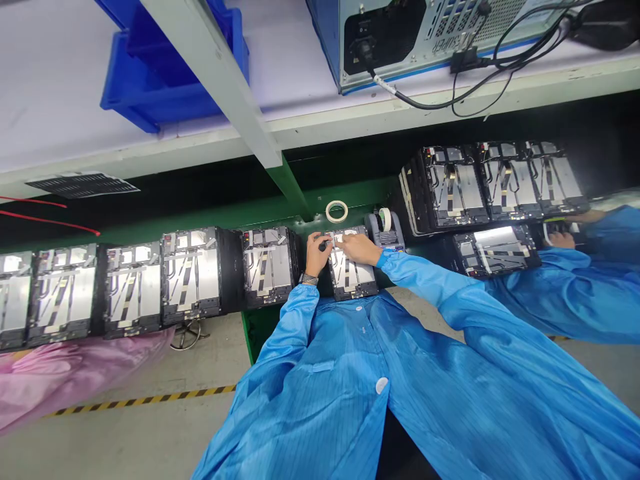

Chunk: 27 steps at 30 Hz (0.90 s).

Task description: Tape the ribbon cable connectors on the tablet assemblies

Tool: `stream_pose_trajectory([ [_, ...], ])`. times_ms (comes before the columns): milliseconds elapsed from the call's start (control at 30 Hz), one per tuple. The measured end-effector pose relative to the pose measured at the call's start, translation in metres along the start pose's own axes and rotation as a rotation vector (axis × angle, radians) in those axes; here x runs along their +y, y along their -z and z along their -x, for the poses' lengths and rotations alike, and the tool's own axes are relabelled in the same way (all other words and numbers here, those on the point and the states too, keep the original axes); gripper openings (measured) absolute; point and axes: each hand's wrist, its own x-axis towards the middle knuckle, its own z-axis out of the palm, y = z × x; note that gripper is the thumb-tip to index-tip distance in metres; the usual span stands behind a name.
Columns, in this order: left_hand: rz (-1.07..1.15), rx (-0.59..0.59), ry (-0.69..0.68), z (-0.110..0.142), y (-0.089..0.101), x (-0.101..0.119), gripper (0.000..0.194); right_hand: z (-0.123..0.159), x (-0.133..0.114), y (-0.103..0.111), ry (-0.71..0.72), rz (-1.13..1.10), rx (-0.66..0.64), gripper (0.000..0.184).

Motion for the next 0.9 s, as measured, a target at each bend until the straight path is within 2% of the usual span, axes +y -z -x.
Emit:
stream_pose_trajectory([
  [100, -0.123, -0.079, -0.017, -0.008, 0.010, 0.009, 0.017, 0.020, 0.008, -0.004, -0.201, -0.165, 0.224, 0.039],
  [167, -0.215, -0.134, -0.034, -0.015, 0.016, 0.016, 0.017, 0.040, 0.006, -0.015, -0.323, -0.287, 0.368, 0.042],
  [267, -0.287, -0.194, -0.061, -0.023, 0.022, 0.024, 0.023, 0.073, -0.007, -0.044, -0.480, -0.418, 0.515, 0.042],
  [333, -0.227, -0.193, -0.073, -0.018, 0.023, 0.027, 0.038, 0.094, -0.019, -0.069, -0.584, -0.469, 0.580, 0.044],
  [400, -0.109, -0.090, -0.036, 0.001, 0.019, 0.027, 0.056, 0.110, -0.028, -0.093, -0.650, -0.531, 0.605, 0.049],
  [467, -0.004, 0.050, 0.077, 0.035, 0.011, 0.028, 0.065, 0.121, -0.033, -0.113, -0.667, -0.622, 0.591, 0.054],
  [500, 0.033, 0.072, 0.153, 0.055, 0.006, 0.029, 0.065, 0.125, -0.034, -0.121, -0.665, -0.666, 0.585, 0.056],
  [567, 0.121, -0.036, 0.279, 0.095, -0.007, 0.034, 0.066, 0.129, -0.034, -0.131, -0.656, -0.727, 0.594, 0.058],
  [600, 0.168, -0.097, 0.313, 0.111, -0.014, 0.037, 0.069, 0.129, -0.033, -0.134, -0.652, -0.741, 0.607, 0.058],
  [633, 0.204, -0.103, 0.336, 0.124, -0.021, 0.041, 0.073, 0.130, -0.033, -0.136, -0.651, -0.747, 0.620, 0.058],
  [700, 0.237, -0.083, 0.353, 0.140, -0.030, 0.048, 0.078, 0.131, -0.034, -0.134, -0.651, -0.757, 0.636, 0.059],
  [767, 0.235, -0.037, 0.374, 0.146, -0.033, 0.055, 0.078, 0.133, -0.038, -0.127, -0.645, -0.764, 0.641, 0.061],
  [833, 0.223, 0.019, 0.394, 0.147, -0.027, 0.063, 0.076, 0.136, -0.046, -0.113, -0.613, -0.769, 0.635, 0.062],
  [900, 0.206, 0.103, 0.383, 0.148, -0.010, 0.070, 0.072, 0.136, -0.058, -0.095, -0.553, -0.784, 0.625, 0.062],
])
